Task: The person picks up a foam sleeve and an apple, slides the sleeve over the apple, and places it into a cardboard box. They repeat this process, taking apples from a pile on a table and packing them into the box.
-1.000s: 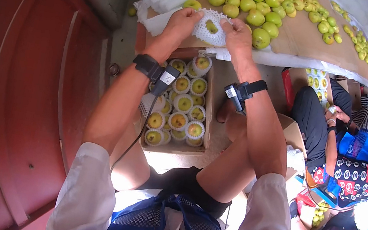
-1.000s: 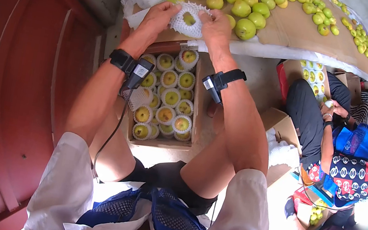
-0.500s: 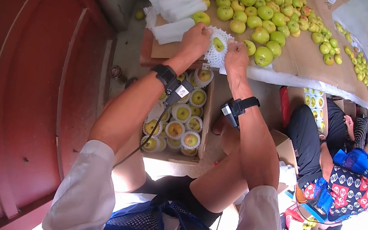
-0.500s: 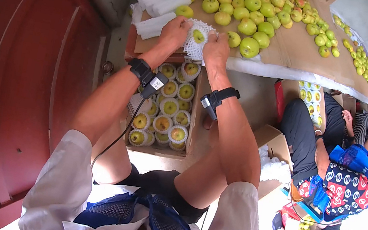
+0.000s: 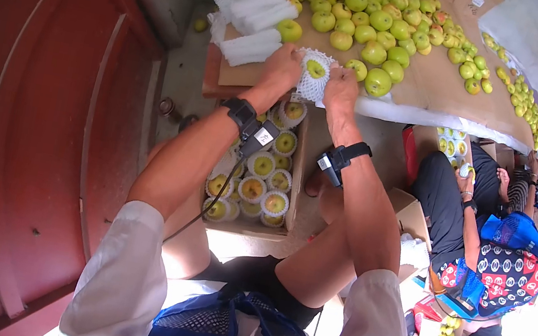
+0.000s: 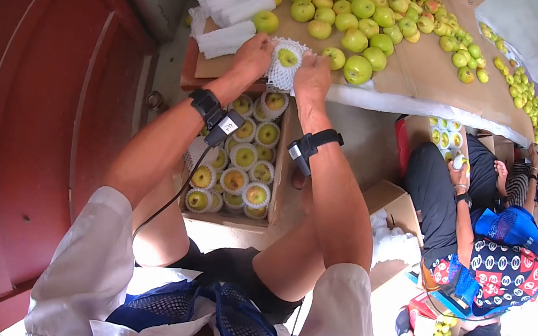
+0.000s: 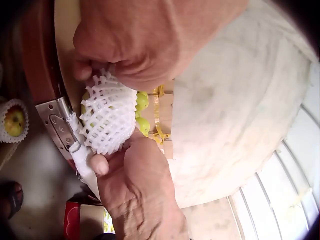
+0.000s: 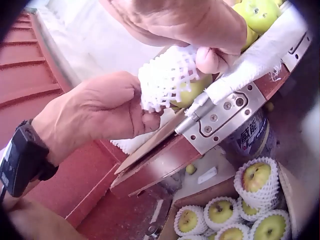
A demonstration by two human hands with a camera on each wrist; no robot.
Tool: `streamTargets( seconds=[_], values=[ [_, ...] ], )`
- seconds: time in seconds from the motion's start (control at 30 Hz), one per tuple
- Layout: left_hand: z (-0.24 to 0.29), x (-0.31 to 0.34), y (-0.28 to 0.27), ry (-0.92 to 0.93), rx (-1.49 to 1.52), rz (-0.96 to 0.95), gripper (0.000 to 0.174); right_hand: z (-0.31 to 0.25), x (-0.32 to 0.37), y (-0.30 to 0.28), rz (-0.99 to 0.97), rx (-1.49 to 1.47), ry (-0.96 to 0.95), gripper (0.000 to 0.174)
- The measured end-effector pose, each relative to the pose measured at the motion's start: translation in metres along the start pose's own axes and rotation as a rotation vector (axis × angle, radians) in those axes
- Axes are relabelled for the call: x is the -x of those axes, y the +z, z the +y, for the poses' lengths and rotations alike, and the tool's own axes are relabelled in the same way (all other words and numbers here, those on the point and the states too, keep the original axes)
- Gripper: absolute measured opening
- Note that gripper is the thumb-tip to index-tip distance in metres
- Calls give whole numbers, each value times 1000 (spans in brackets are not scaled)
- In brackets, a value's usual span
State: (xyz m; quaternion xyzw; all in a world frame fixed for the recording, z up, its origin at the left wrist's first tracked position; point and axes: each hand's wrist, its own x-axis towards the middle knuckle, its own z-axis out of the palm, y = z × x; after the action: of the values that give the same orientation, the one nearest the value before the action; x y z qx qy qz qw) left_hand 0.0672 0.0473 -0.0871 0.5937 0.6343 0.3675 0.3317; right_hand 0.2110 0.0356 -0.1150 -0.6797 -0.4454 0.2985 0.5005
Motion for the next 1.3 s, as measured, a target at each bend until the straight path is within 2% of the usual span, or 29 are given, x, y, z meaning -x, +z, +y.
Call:
streamTargets(
  seconds=[0.03,0.13,0.37,0.63,0.83,0.93,1.13,1.23,1.3],
  values=[
    [0,1,0,-10,26,4,38,3,-1,2,11,-34,31,41],
    [2,7,-1,-61,115,-9,36,-1,1,-3,51,-22,-98,40],
    [8,7,0,40,453,45,26,-44,20,-18,56,-299,-116,33],
    [35,31,-12,88,780,34,25,-65,27,-27,131,-457,-209,29],
    [39,38,-24,68,850,31,21,-78,36,-22,145,-484,-223,28],
    [38,35,-27,78,878,55,20,-83,38,-16,128,-621,-203,28],
    [38,28,-27,57,1002,107,19,-85,32,-6,148,-704,-185,26],
    [38,29,-32,86,950,111,20,-86,34,-5,227,-555,-243,26],
    [40,31,-40,66,863,57,20,-87,36,-9,203,-551,-236,25]
  ],
)
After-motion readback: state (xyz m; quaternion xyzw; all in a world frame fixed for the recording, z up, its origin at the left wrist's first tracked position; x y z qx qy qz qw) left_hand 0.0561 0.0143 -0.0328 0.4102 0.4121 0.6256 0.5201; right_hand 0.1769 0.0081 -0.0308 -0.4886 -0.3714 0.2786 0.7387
